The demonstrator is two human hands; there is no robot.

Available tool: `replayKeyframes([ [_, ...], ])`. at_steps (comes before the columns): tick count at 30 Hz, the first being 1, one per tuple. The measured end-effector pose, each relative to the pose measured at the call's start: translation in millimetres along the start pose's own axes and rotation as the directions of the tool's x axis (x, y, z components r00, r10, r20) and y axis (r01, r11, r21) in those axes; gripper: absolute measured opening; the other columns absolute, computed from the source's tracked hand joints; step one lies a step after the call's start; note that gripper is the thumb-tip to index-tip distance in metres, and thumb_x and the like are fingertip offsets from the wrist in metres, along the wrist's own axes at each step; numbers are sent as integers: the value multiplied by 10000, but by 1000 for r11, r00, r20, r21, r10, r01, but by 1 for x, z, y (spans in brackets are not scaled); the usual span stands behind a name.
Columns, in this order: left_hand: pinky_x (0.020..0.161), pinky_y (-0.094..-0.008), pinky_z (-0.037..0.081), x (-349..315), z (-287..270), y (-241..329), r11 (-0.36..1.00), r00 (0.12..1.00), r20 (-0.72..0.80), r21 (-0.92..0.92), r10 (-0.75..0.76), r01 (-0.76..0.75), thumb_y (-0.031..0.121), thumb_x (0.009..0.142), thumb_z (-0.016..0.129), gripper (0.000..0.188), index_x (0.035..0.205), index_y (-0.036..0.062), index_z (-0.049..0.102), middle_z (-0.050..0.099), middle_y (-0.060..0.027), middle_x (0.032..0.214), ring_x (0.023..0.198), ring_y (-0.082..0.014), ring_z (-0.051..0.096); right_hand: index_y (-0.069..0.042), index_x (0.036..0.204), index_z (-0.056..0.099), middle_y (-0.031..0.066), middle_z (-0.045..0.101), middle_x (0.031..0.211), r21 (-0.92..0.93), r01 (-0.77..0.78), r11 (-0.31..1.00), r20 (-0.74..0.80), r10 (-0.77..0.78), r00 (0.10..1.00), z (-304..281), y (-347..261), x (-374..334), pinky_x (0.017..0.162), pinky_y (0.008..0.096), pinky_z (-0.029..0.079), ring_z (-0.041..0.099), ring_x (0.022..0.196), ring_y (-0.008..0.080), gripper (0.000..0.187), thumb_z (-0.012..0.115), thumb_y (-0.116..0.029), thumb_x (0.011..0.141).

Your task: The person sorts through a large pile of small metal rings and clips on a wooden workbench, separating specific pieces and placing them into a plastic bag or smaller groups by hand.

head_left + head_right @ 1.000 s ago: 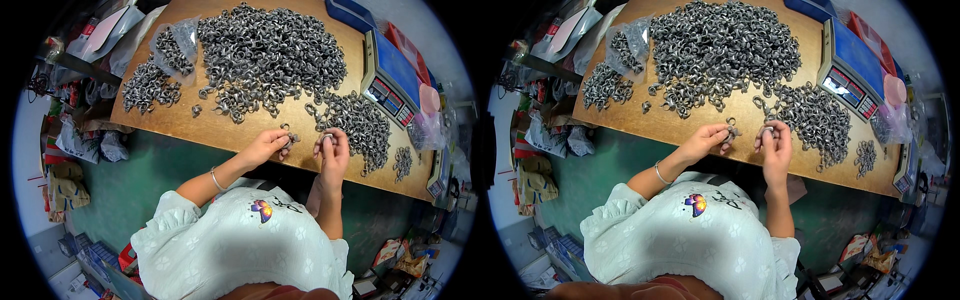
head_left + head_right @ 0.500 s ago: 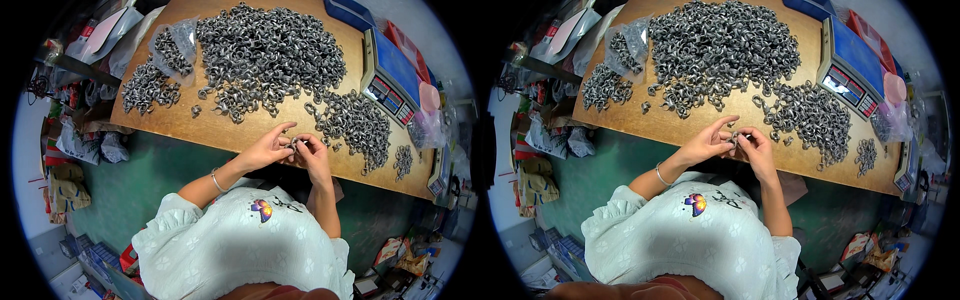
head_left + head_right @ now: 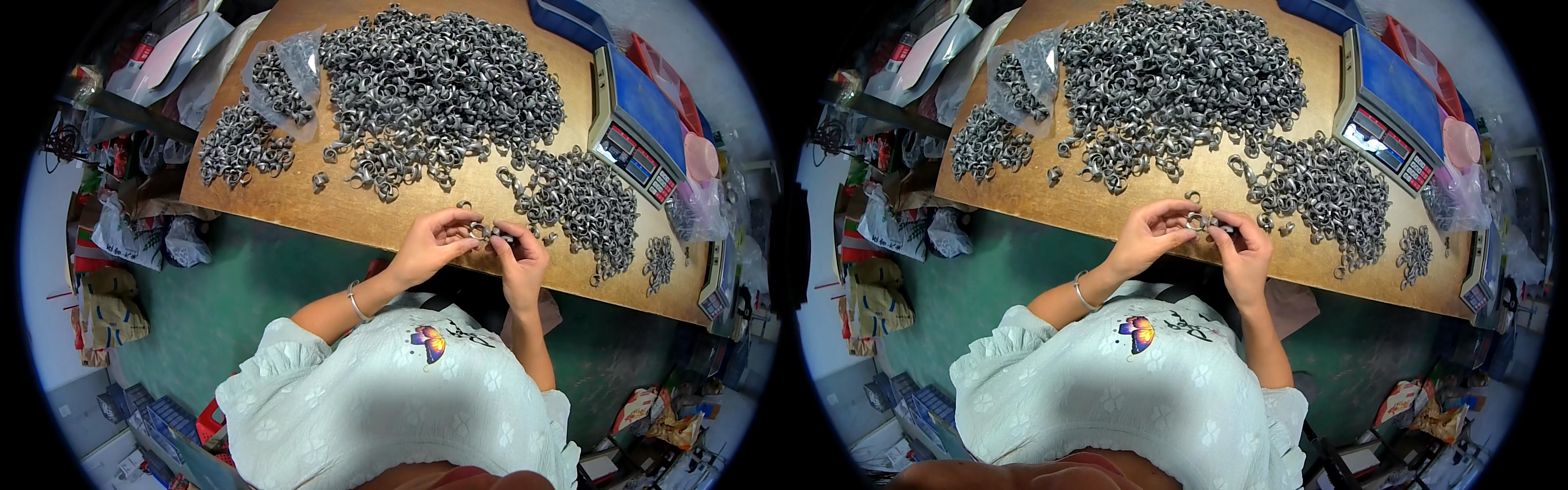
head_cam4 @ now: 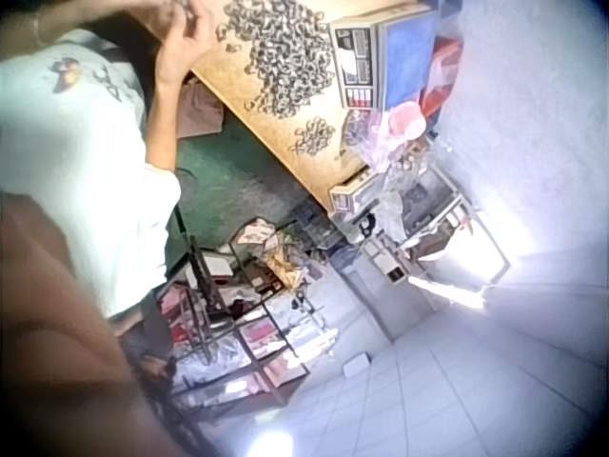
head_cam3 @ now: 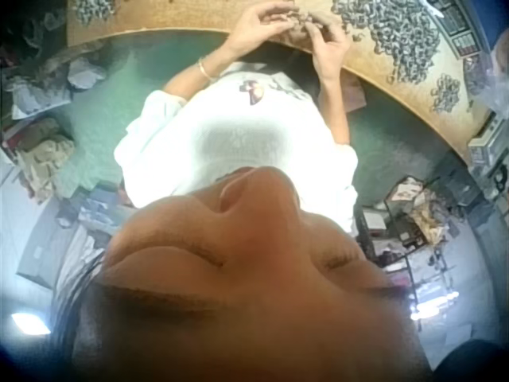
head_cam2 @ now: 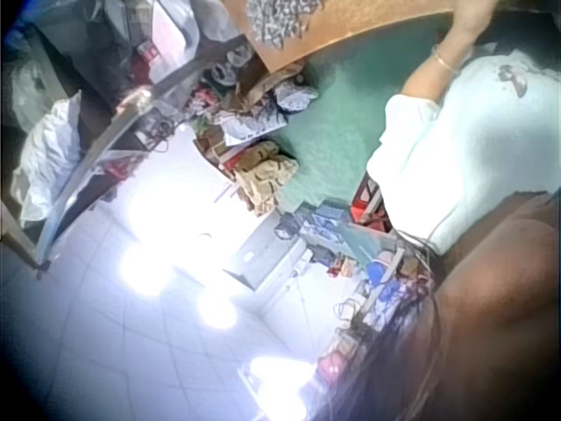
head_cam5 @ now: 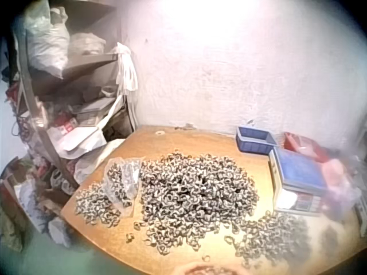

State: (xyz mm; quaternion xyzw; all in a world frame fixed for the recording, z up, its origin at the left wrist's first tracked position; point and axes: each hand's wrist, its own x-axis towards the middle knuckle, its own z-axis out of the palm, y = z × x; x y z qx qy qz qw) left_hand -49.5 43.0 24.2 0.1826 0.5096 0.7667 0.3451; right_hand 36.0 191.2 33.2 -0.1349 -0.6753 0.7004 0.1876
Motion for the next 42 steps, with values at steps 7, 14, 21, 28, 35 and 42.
replayKeyframes([
  [7, 772, -246, 510, -7, 10, 7, 976, 982, -83, 146, 173, -159, -16, 868, 607, 358, 1218, -56, 540, 637, -110, 1052, 873, -108, 605, 40, 1043, 634, 47, 619, 874, -44, -26, 999, 48, 28, 998, -2, 4, -3, 654, 210, 471, 575, 753, 89, 198, 637, 9, 847],
  [14, 793, -265, 523, 4, -6, 3, 848, 981, -2, -502, -196, 169, 245, 995, 458, 414, 1266, -69, 467, 639, -171, 1072, 883, -138, 622, 41, 1158, 522, 116, 600, 956, 520, -413, 748, 166, 386, 907, -12, 2, 10, 587, 276, 514, 615, 759, 182, 246, 488, -85, 949],
  [21, 738, -269, 525, 4, -18, -6, 991, 969, -219, 37, -116, 127, 147, 964, 511, 270, 1144, -44, 577, 652, -136, 1045, 870, -159, 648, 8, 1119, 569, 73, 584, 914, 280, -407, 869, 113, 391, 913, -10, 15, 19, 574, 280, 487, 599, 739, 179, 250, 589, -110, 900],
  [28, 762, -300, 505, 15, -12, -20, 696, 900, -217, 708, 377, -121, -29, 866, 568, 231, 1096, -37, 599, 637, -146, 1033, 862, -223, 640, -34, 974, 594, 147, 567, 838, -797, 310, 518, 203, -254, 946, 28, 32, 34, 621, 408, 470, 594, 748, 352, 221, 690, -130, 800],
  [35, 934, -350, 452, 35, 9, -46, 708, 950, -7, 668, 313, -229, -94, 867, 469, 442, 1303, -18, 453, 530, -217, 1248, 1107, -318, 563, -43, 915, 593, 121, 546, 814, -884, 242, 400, 98, -348, 932, -7, 35, 41, 578, 408, 465, 597, 709, 310, 128, 637, -130, 831],
  [42, 1036, -343, 370, 69, 47, -59, 816, 949, 138, 487, 282, -313, -133, 850, 388, 586, 1409, 36, 344, 317, -215, 1457, 1312, -304, 382, -19, 971, 614, 158, 544, 1029, -963, 117, 244, -8, -458, 889, -38, 31, 50, 775, 406, 449, 530, 972, 321, 181, 614, -56, 793],
])
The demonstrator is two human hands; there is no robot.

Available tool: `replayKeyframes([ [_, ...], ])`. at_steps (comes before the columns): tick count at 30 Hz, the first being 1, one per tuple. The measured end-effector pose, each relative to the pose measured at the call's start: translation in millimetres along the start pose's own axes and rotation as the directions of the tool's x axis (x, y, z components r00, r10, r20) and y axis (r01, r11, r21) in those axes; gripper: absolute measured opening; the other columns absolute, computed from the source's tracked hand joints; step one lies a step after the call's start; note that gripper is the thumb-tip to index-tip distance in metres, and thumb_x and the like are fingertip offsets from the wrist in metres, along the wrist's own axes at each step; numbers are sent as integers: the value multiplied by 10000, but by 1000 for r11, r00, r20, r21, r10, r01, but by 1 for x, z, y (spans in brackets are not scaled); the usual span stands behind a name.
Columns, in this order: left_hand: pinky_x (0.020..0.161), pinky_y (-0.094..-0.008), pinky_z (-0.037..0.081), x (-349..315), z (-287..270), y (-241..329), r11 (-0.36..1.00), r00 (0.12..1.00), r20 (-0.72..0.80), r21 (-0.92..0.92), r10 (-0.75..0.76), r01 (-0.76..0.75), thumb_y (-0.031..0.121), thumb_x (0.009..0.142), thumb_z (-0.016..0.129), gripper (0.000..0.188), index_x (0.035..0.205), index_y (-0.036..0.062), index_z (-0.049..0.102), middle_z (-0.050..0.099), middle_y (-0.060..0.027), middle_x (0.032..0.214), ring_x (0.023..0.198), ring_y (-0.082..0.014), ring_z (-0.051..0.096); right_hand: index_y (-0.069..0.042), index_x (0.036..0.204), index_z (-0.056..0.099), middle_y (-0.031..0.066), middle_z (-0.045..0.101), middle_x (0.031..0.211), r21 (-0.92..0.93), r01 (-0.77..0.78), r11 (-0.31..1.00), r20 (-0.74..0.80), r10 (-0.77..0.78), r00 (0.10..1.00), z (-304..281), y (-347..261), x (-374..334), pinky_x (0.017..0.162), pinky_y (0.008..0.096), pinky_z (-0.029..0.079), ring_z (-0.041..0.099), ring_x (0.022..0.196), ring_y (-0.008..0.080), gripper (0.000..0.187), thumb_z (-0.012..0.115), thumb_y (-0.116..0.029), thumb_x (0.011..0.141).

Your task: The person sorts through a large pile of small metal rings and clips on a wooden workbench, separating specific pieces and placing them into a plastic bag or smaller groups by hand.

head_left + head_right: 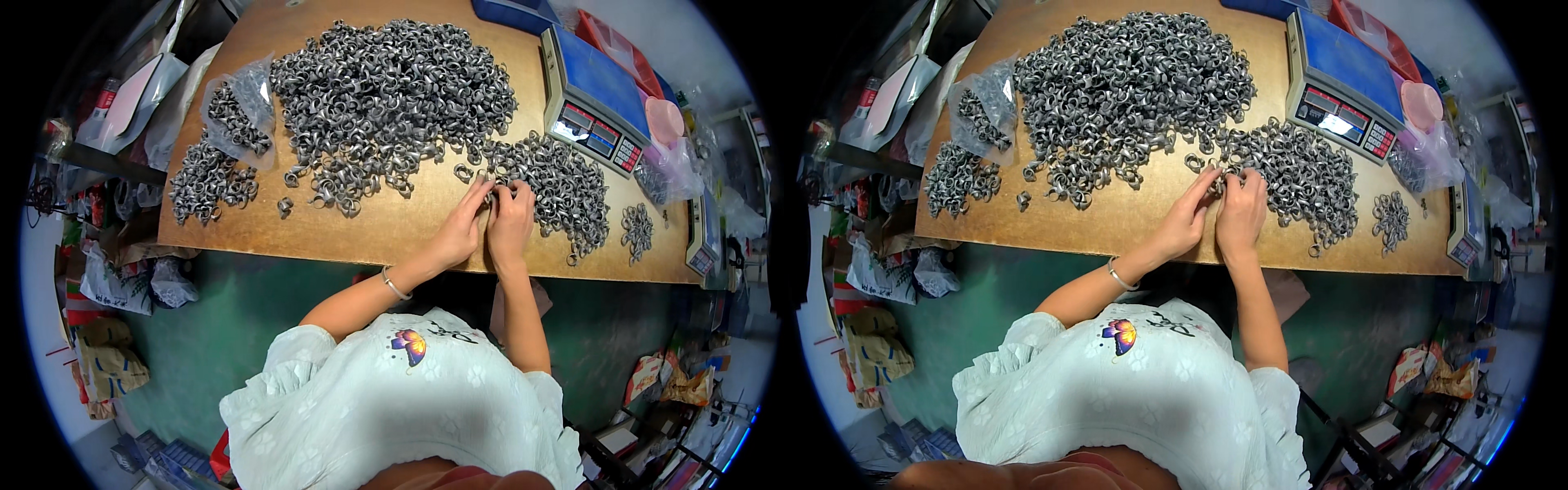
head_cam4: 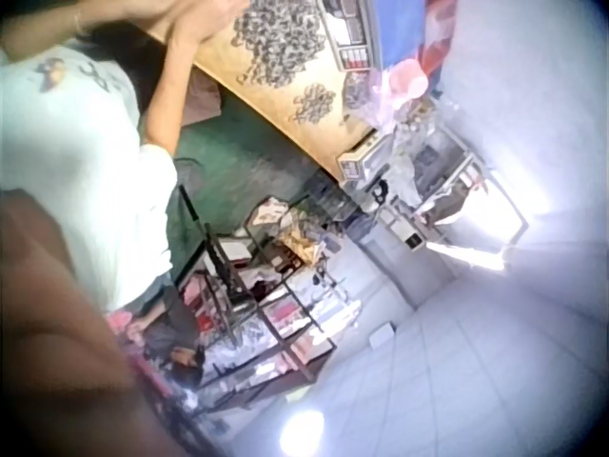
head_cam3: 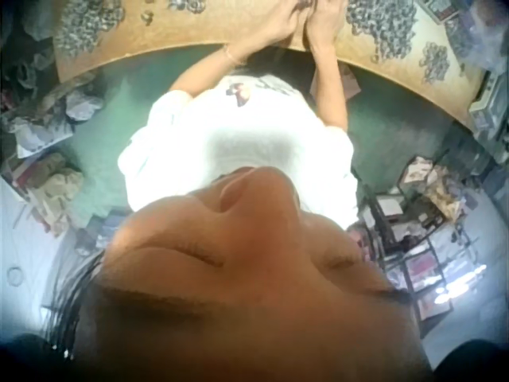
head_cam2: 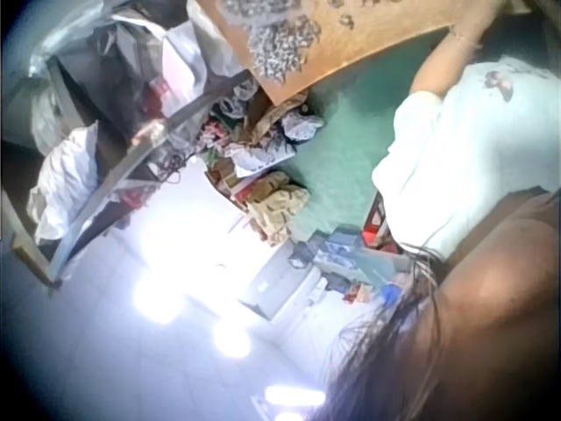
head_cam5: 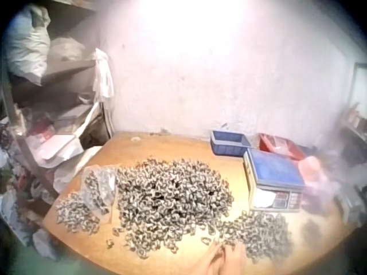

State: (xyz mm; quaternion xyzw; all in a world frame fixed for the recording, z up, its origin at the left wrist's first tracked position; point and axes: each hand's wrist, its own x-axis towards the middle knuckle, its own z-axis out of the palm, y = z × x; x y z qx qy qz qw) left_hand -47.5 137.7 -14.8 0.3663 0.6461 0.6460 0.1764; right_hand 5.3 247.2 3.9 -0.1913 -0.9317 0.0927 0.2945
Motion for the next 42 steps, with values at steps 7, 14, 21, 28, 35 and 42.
replayKeyframes([
  [7, 1078, -437, 319, -22, -56, 13, 893, 993, -70, 446, 100, -58, -58, 851, 496, 426, 1267, 34, 506, 347, -168, 1453, 1348, -353, 324, -58, 1100, 606, 136, 520, 1223, 161, 222, 962, 32, -230, 973, 3, -22, 13, 989, 482, 306, 420, 1217, 341, 299, 639, -138, 814],
  [14, 1029, -669, 225, -29, -111, 10, 445, 992, -42, 896, 122, -16, 73, 830, 621, 263, 1089, 121, 631, 425, -85, 1400, 1313, -416, 322, -105, 903, 634, 83, 597, 1056, -106, 358, 928, 78, -351, 933, 20, 10, 27, 1009, 506, 319, 517, 1103, 270, 123, 645, -169, 798],
  [21, 1029, -641, 248, -35, -158, 5, 299, 982, -70, 954, 174, 16, -5, 766, 599, 373, 1091, 172, 648, 451, -93, 1373, 1285, -382, 370, -102, 850, 633, 74, 575, 1056, -139, 276, 951, 19, -277, 961, 15, 14, 36, 993, 506, 313, 508, 1050, 272, 97, 667, -161, 781],
  [28, 1056, -628, 209, -37, -183, 1, 327, 971, -156, 941, 181, 90, 3, 796, 595, 289, 1056, 126, 629, 481, -108, 1317, 1256, -331, 408, -17, 1124, 576, 207, 514, 1183, 366, 277, 889, 75, -325, 943, 46, -55, 54, 981, 479, 373, 460, 1135, 381, 418, 705, -225, 785],
  [35, 1057, -650, 190, -39, -166, 16, 513, 950, -240, 852, 201, 106, 39, 819, 620, 269, 1086, 69, 607, 468, -124, 1326, 1300, -342, 377, -41, 1104, 590, 189, 491, 1254, 483, 300, 823, 162, -421, 893, 54, -66, 20, 976, 472, 388, 412, 1208, 417, 401, 726, -89, 730],
  [42, 1006, -452, 396, -24, -125, 20, 485, 975, 96, 855, 203, -185, 69, 808, 632, 363, 1163, 26, 565, 479, -179, 1319, 1234, -412, 430, -5, 905, 577, 149, 567, 1027, 631, 323, 705, 134, -509, 850, 19, -37, 16, 853, 406, 443, 546, 1000, 340, 235, 708, -28, 712],
])
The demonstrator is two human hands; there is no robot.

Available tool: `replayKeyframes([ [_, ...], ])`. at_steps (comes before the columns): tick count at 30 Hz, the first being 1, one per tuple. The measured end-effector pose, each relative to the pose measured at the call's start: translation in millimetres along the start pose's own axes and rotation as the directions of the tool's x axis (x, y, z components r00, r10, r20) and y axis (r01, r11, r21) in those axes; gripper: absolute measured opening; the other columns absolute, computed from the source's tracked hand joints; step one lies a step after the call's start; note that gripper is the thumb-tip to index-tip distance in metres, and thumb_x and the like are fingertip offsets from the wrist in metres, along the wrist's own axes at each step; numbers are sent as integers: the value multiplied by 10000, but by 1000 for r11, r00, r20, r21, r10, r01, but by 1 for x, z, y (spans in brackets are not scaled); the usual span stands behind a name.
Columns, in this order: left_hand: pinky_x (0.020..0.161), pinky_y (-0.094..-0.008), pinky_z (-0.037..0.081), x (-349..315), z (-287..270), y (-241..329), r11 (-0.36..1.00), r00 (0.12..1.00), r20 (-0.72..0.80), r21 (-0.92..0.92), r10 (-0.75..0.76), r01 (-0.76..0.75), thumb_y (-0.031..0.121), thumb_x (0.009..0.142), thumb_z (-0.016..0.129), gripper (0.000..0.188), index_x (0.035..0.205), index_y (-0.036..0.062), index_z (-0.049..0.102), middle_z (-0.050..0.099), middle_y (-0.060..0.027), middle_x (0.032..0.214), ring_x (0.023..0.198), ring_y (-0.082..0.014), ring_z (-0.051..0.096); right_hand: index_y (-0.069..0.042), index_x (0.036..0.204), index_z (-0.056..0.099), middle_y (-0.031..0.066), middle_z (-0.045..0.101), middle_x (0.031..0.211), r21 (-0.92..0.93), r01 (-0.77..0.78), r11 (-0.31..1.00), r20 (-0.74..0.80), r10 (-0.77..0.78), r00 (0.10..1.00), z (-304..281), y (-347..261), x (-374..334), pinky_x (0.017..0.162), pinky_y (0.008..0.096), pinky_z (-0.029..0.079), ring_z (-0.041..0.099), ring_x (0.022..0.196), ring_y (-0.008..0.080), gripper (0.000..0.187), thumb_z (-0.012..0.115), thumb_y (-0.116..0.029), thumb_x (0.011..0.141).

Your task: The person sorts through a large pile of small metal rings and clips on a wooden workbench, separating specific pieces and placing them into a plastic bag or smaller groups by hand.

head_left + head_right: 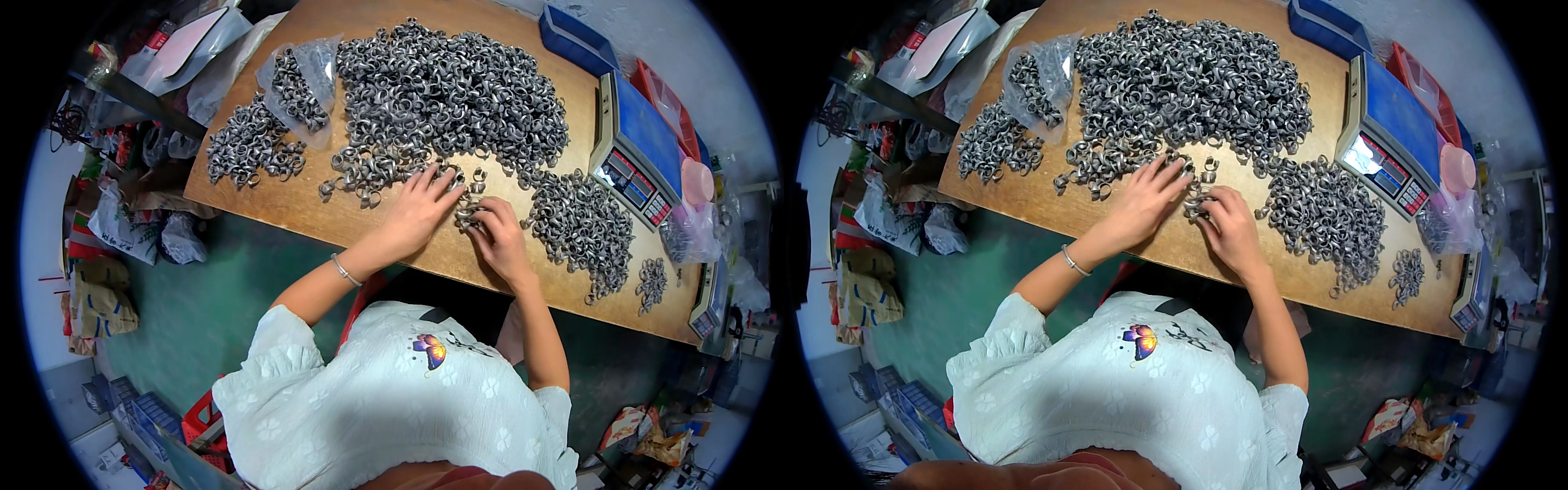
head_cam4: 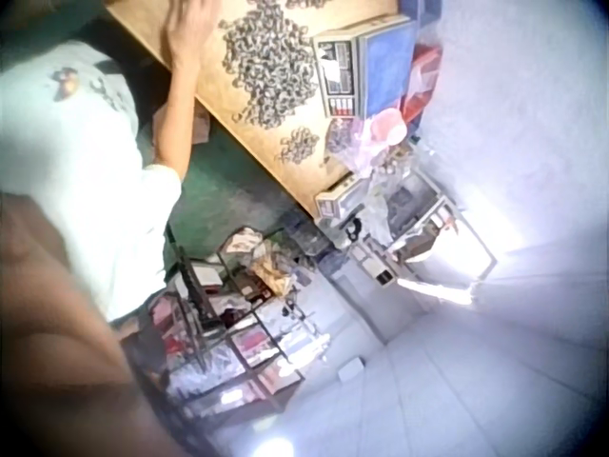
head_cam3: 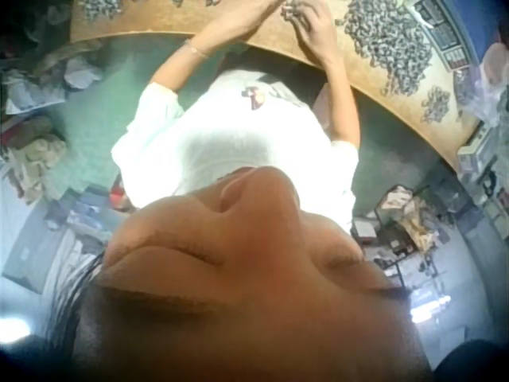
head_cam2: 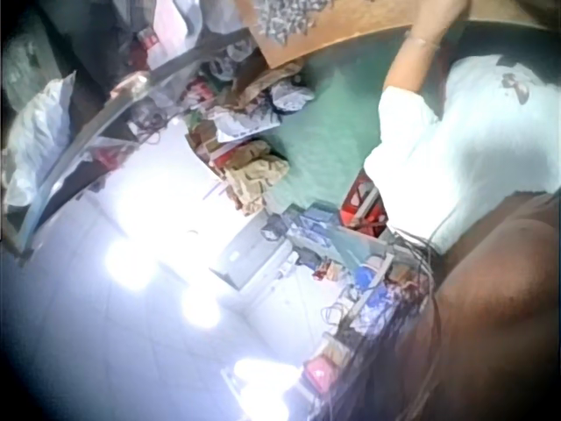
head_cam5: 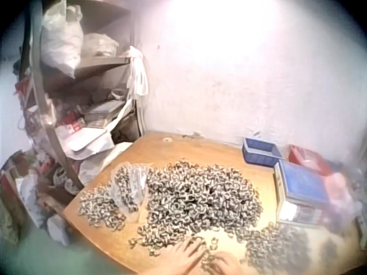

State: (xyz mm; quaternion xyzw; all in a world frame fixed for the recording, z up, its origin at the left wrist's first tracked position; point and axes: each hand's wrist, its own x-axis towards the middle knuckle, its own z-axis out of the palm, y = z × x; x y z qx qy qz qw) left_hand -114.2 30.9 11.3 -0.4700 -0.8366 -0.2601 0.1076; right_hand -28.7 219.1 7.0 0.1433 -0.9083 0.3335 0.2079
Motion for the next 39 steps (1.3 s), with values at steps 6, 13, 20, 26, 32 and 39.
replayKeyframes([
  [6, 942, -435, 447, -19, -1, 12, 983, 984, 166, -180, 62, -32, 54, 809, 623, 327, 1129, 21, 565, 507, -175, 1253, 1208, -388, 455, -8, 892, 591, 155, 550, 1013, -300, -281, 911, -248, 210, 946, -11, 15, -11, 861, 422, 381, 505, 981, 331, 158, 677, -68, 775],
  [13, 976, -428, 411, -9, -11, 21, 969, 998, -55, -246, -42, 28, 46, 812, 621, 371, 1172, 1, 540, 524, -175, 1260, 1172, -372, 486, -30, 1250, 503, 201, 463, 1296, -359, -219, 907, -62, 211, 976, 13, -1, 21, 1017, 487, 308, 418, 1218, 368, 549, 701, -217, 773],
  [20, 907, -407, 450, -35, -6, 8, 961, 999, 35, -276, -20, 29, 23, 825, 617, 239, 1062, -1, 597, 555, -167, 1173, 1085, -353, 527, -12, 1017, 612, 161, 546, 1210, -163, -80, 983, 35, 86, 996, 7, -12, -4, 958, 444, 401, 512, 1120, 364, 281, 674, -15, 744],
  [26, 750, -318, 497, -32, -6, 12, 759, 945, 7, -594, -326, 267, -35, 836, 600, 164, 998, -11, 610, 559, -122, 1031, 924, -243, 589, 21, 987, 617, 127, 637, 947, 213, -347, 914, -238, 393, 888, 3, 0, -11, 729, 314, 502, 622, 853, 244, 196, 589, 72, 800],
  [32, 667, -235, 509, -23, 4, 1, 186, 809, 222, -908, -544, 375, 54, 950, 508, 169, 1087, -22, 571, 597, -61, 957, 778, -100, 600, 28, 1154, 550, 107, 645, 991, 869, -392, 304, -8, 799, 601, -8, 9, 17, 607, 220, 492, 594, 719, 105, 227, 450, -32, 959],
  [39, 629, -220, 498, -25, 7, -8, -118, 736, 414, -899, -535, 421, 170, 988, 483, 204, 1040, 1, 584, 628, -53, 819, 703, -96, 601, 18, 1107, 574, 144, 595, 1096, 25, -504, 864, -308, 486, 818, -30, 14, -3, 835, 354, 474, 571, 991, 261, 247, 551, -19, 864],
])
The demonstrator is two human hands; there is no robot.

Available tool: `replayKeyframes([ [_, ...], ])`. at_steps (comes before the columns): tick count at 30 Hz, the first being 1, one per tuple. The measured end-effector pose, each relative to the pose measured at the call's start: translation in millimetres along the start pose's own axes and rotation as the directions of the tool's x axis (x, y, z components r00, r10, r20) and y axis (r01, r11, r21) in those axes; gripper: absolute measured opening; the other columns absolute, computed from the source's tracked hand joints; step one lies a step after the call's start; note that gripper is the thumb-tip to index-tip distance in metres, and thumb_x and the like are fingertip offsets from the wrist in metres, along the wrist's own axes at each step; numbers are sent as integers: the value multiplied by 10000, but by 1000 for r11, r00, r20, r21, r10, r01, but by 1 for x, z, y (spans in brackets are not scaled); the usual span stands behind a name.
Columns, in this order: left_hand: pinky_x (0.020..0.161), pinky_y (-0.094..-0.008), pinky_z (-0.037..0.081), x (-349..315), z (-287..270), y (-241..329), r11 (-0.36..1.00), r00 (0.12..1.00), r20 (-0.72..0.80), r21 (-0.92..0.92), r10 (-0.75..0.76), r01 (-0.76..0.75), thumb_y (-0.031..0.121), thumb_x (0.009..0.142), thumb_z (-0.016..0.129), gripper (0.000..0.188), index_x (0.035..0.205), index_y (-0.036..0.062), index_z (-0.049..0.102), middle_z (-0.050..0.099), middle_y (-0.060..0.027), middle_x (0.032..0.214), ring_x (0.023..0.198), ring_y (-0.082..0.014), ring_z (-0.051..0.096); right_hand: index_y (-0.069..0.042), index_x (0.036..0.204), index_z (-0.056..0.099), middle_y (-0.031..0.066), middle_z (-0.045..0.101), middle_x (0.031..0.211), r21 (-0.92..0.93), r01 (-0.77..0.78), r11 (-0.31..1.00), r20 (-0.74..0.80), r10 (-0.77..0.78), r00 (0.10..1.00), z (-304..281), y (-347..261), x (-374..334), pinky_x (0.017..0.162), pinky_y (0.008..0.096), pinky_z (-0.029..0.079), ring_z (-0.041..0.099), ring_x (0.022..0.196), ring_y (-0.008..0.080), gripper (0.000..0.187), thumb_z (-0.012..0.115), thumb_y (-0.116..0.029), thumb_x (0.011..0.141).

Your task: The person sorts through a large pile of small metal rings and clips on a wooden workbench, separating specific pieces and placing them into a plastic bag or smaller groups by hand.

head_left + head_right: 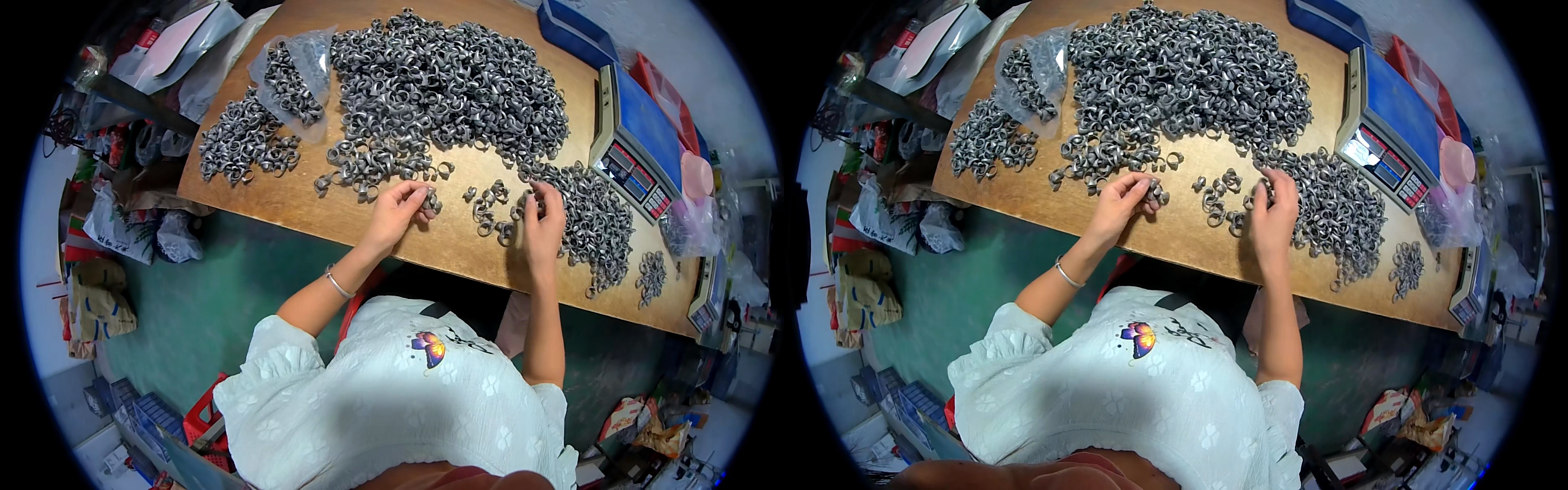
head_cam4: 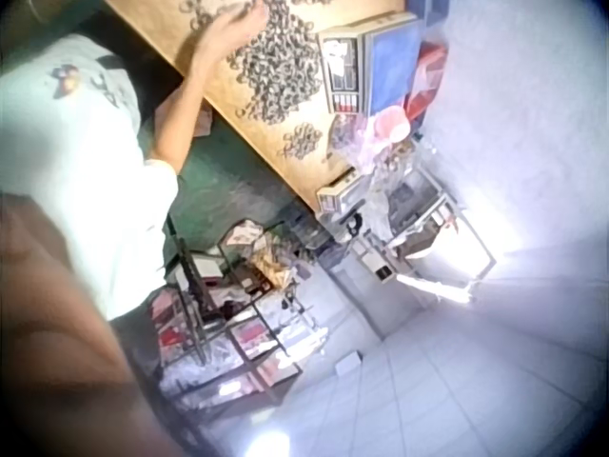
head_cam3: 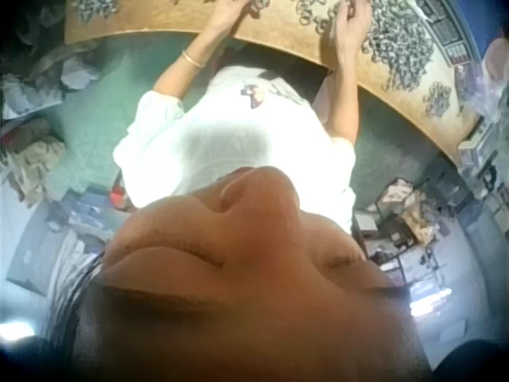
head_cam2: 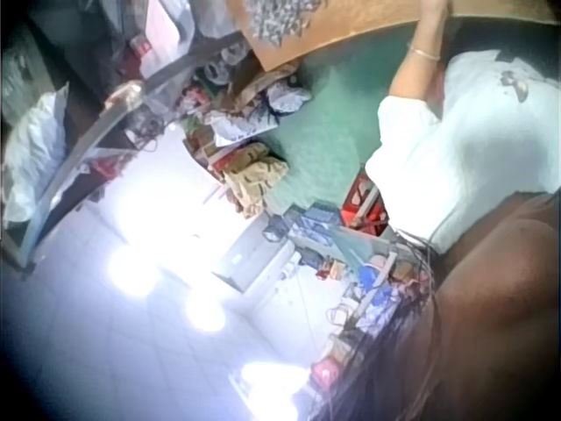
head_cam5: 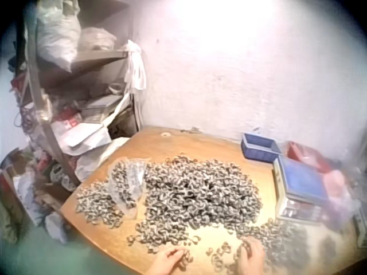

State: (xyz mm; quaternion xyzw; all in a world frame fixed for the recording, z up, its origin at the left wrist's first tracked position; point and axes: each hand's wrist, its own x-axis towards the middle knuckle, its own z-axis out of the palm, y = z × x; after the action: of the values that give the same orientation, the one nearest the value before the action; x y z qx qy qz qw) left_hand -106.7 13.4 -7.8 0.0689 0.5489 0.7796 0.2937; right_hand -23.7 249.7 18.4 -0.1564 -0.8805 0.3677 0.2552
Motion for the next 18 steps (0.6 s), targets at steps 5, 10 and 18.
replayKeyframes([
  [5, 616, -211, 491, 6, 2, 2, 998, 998, 11, -17, -58, 58, 183, 978, 507, 203, 1023, -4, 571, 628, -60, 814, 689, -94, 600, -26, 1079, 594, 153, 581, 1097, -278, 389, 878, 203, -343, 917, 7, -34, -21, 929, 404, 396, 531, 1038, 314, 325, 658, -49, 761],
  [10, 676, -224, 505, 5, 11, 4, 996, 999, -41, -89, 3, -6, 117, 940, 563, 206, 1093, -20, 549, 619, -65, 883, 740, -105, 608, -27, 1010, 614, 142, 615, 984, -222, 397, 891, 117, -380, 918, 20, 2, -31, 887, 403, 406, 572, 941, 290, 263, 630, 16, 751],
  [18, 789, -261, 513, 2, 2, -1, 995, 988, 117, -8, 102, -102, 54, 907, 577, 278, 1169, 7, 496, 569, -63, 992, 899, -120, 597, -21, 1050, 614, 141, 581, 1107, -382, 151, 912, -86, -198, 976, 5, 1, -2, 904, 418, 374, 512, 1052, 309, 241, 633, -97, 822],
])
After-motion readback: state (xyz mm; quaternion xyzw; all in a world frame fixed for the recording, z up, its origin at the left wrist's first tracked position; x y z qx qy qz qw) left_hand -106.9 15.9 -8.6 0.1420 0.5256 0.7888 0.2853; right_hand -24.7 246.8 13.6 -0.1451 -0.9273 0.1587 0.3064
